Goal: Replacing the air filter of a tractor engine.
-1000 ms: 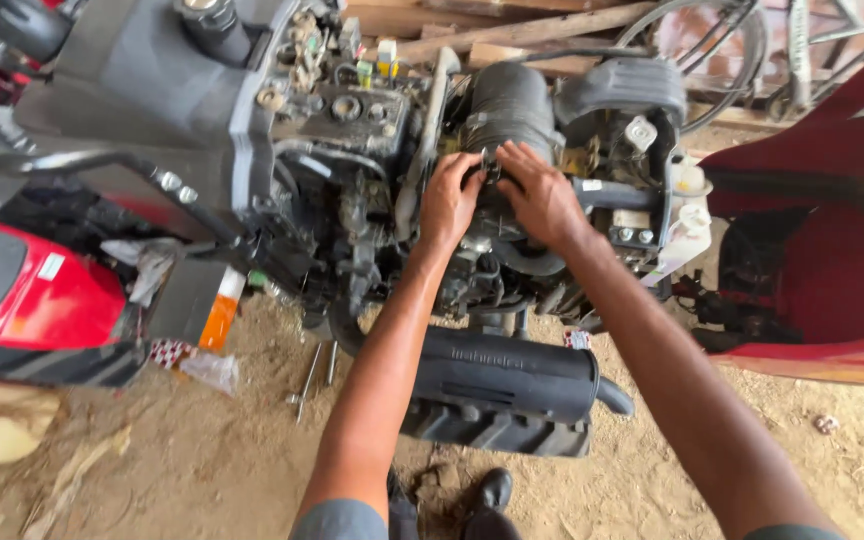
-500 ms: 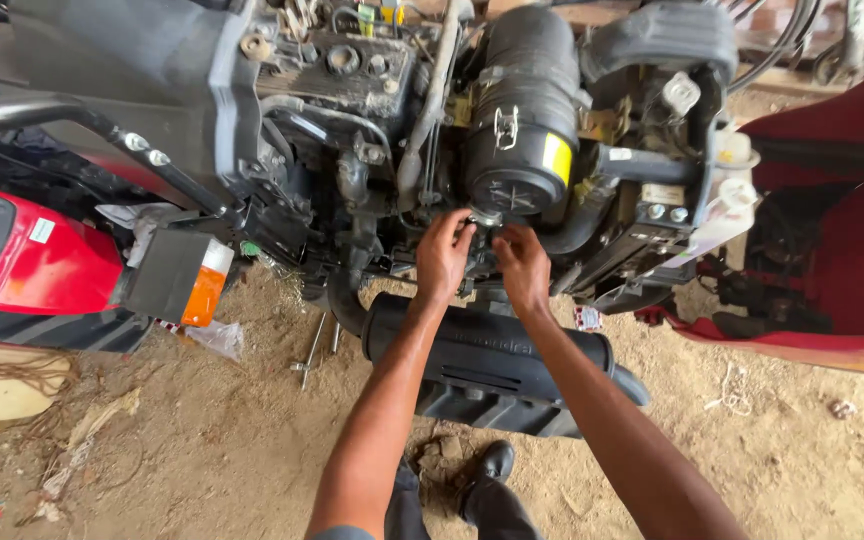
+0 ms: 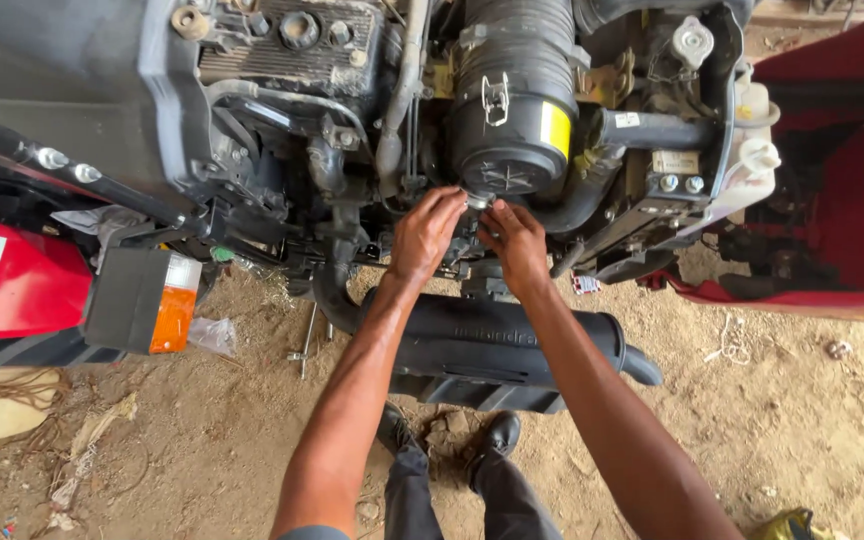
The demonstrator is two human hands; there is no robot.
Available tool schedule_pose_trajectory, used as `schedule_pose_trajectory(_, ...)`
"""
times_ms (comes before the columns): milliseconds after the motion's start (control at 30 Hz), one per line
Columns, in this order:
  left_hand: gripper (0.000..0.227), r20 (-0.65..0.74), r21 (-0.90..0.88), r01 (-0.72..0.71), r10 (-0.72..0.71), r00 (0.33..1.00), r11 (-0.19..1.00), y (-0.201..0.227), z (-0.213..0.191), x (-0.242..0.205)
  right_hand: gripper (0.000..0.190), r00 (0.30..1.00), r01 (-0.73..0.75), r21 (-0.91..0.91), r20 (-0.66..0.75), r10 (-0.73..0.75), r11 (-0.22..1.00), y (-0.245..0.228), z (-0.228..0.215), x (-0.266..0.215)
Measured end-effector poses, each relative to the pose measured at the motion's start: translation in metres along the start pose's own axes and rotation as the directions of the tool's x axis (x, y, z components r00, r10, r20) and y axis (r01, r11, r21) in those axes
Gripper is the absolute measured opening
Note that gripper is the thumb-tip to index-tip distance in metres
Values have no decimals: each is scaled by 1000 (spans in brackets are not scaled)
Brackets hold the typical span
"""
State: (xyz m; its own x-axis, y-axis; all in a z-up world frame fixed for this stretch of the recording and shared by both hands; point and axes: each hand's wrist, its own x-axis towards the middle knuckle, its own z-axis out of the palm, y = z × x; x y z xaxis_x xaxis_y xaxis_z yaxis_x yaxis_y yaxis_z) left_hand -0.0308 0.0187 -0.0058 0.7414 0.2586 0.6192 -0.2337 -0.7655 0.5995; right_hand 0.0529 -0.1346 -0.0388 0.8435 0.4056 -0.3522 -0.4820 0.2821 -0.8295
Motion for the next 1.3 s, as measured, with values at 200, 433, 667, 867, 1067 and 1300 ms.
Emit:
schedule_pose_trajectory(200, 26, 97, 165, -199, 185, 978, 966, 14, -20, 18, 45, 945, 325, -291, 58, -322, 900, -14, 22, -24)
schedule_pose_trajectory(433, 36, 267, 134, -389, 345, 900, 912, -29, -12, 31, 40, 952, 300, -192, -4, -307, 934, 3, 4, 4)
schedule_pose_trajectory(667, 25, 118, 110, -125, 112, 987, 986, 22, -16, 15, 45, 995, 100, 7, -24, -100, 995, 6, 11, -9)
schedule_pose_trajectory(867, 24, -58, -107, 273, -280, 958, 956, 5, 12, 2, 55, 988, 131, -254, 119, -103, 958, 4, -4, 5)
schedule_pose_trajectory(1067, 30, -133, -205, 288, -318, 939, 935, 46, -3, -51, 48, 981, 193, -381, 107, -164, 904, 10, 33, -67)
schedule_pose_trajectory(1300, 37, -210, -651, 576, -846, 490, 495, 64, -126, -153, 38, 843, -2, -441, 482, 239, 897, 56, 130, -166)
